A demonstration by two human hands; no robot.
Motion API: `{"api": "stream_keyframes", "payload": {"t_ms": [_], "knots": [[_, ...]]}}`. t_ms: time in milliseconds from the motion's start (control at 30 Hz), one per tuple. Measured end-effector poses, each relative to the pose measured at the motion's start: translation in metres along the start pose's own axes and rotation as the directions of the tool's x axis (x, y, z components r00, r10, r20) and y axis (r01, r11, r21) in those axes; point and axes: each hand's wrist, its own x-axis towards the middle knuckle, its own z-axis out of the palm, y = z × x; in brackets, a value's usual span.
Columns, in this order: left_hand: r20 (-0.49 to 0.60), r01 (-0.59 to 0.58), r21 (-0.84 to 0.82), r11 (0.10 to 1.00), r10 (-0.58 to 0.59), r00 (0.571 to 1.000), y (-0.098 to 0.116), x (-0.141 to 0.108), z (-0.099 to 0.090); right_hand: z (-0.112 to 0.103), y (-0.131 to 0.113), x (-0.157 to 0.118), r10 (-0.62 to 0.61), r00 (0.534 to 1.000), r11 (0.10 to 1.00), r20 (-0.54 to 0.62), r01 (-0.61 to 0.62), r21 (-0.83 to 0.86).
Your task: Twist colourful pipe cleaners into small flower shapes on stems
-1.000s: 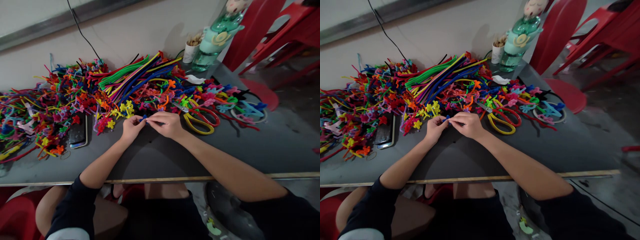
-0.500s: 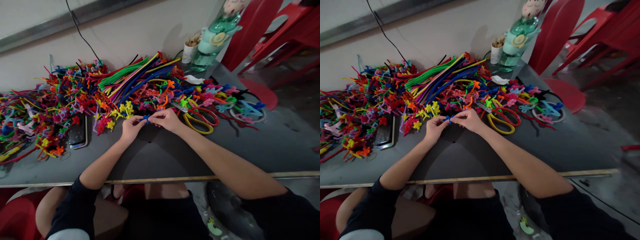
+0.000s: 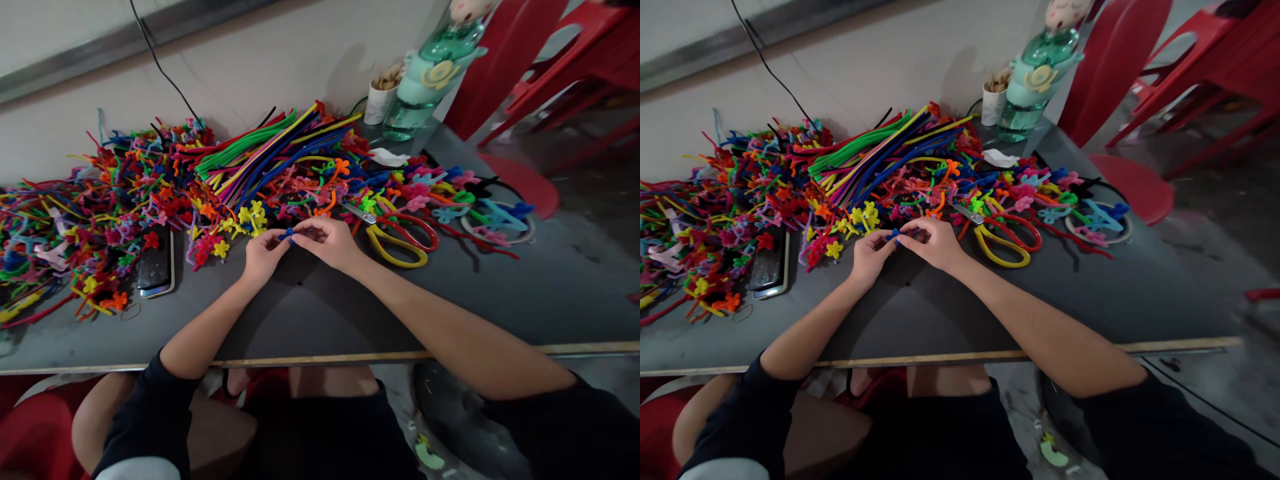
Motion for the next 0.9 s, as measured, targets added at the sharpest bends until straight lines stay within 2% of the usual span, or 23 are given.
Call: {"api": "stream_keyframes", "payload": {"t_ms": [67,200,300,500,667,767,833,900], "knots": [[0.000,-0.023,0.042,0.999,0.023,1.000,0.0007,0.0002,0.0000,-0.0004,-0.0001,0.0003,-0.019,1.000,1.000,0.002,0.019,0.012],[0.016,-0.025,0.143,0.989,0.023,1.000,0.0018,0.0006,-0.0011,-0.0026,0.0004,-0.0001,-0.092,0.995,0.993,0.033,0.095,-0.077],[0.027,-0.044,0.199,0.979,0.040,0.999,0.0029,0.0002,-0.0013,-0.0047,0.0008,-0.0001,-0.090,0.994,0.993,0.060,0.094,-0.074],[0.103,-0.239,0.267,0.934,0.219,0.970,0.0032,-0.0004,-0.0011,-0.0071,-0.0021,0.0007,-0.063,0.994,0.996,0.093,0.068,-0.053],[0.208,-0.308,0.344,0.887,0.248,0.946,0.0068,-0.0009,-0.0019,-0.0054,-0.0032,-0.0003,-0.034,0.995,0.999,0.089,0.037,-0.027],[0.268,-0.287,0.391,0.874,0.190,0.944,0.0082,-0.0021,-0.0016,-0.0055,-0.0003,0.0004,-0.009,0.992,0.997,0.122,0.018,-0.073],[0.211,-0.219,0.370,0.903,0.148,0.966,0.0070,-0.0022,-0.0010,-0.0057,0.0020,0.0016,0.035,0.993,0.998,0.116,-0.028,-0.059],[0.121,-0.139,0.264,0.954,0.110,0.987,0.0046,-0.0012,-0.0007,-0.0057,0.0033,0.0031,0.086,0.991,0.996,0.104,-0.087,0.008]]}}
